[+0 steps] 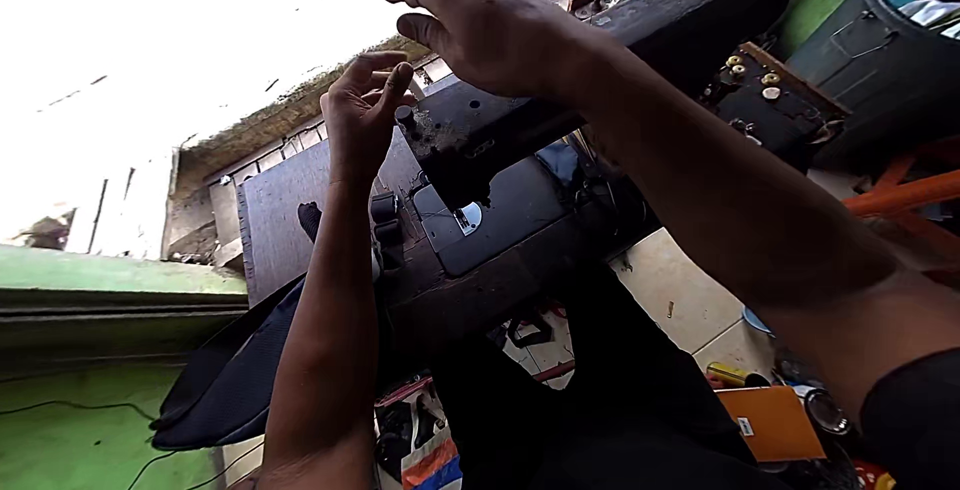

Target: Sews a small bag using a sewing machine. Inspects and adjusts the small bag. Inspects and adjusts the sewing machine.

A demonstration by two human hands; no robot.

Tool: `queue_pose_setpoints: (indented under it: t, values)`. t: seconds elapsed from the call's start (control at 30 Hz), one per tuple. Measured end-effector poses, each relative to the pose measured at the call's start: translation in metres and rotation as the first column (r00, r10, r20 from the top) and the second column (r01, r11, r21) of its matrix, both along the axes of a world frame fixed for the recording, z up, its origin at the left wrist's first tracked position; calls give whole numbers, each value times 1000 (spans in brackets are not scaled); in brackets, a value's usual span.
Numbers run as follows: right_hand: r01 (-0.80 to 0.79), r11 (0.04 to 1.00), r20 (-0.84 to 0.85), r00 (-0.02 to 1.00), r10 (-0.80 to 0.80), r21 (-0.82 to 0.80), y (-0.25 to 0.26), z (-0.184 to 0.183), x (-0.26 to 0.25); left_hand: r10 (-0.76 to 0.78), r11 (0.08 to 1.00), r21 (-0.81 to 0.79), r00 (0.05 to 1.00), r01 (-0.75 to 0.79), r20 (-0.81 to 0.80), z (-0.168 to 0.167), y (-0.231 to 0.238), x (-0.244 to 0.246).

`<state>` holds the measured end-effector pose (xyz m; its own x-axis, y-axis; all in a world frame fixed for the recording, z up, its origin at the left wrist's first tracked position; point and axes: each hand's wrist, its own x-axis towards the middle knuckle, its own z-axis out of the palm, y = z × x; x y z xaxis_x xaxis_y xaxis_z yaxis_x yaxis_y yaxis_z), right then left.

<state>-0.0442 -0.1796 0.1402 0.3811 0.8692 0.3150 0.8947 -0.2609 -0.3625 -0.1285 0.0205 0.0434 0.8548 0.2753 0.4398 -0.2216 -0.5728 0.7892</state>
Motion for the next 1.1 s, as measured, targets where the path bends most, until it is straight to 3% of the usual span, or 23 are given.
queue_pose_setpoints:
  t: [0.07,0.1,0.17,0.27,0.33,0.4,0.6,0.7,0.8,0.9,0.97,1.03,1.1]
  values:
    - [-32,970,-41,998,44,243,-62,-14,-32,36,997,62,999,-35,-27,2,2,2]
    - [-36,960,-152,985,81,277,-93,-31,-49,70,995,76,996,-65,-63,2,4,3]
    - [1,990,-492,868,68,139,-136,-80,-68,149,987,84,981,-139,-125,2,5,6]
    - [143,983,-891,422,-168,-117,-119,-149,-72,242,967,138,946,-216,-217,2,5,4]
    - [287,957,-984,157,-90,-41,-79,-178,-67,279,952,202,921,-229,-273,5,1,4]
    - [419,901,-994,44,98,108,-43,-190,-58,273,955,204,912,-217,-305,7,-3,1]
    - [705,613,-927,186,327,358,2,-199,-47,215,968,-49,912,-247,-349,10,-10,2]
    - [806,491,-922,162,352,330,9,-202,-42,189,965,-110,922,-238,-337,10,-11,-1]
    - [789,546,-942,120,314,283,4,-199,-33,188,967,-102,927,-232,-324,5,-9,-1]
    - [734,589,-940,233,250,338,3,-201,-32,188,963,-127,933,-236,-308,4,-7,0]
    - [693,660,-929,370,21,291,2,-199,-31,198,947,-186,931,-262,-306,5,-9,-3]
    - [586,807,-805,515,-294,80,-4,-191,-31,169,906,-321,930,-277,-326,2,-9,-10]
    - [547,837,-798,501,-334,-7,-4,-188,-29,116,821,-498,935,-280,-335,-6,-4,-19]
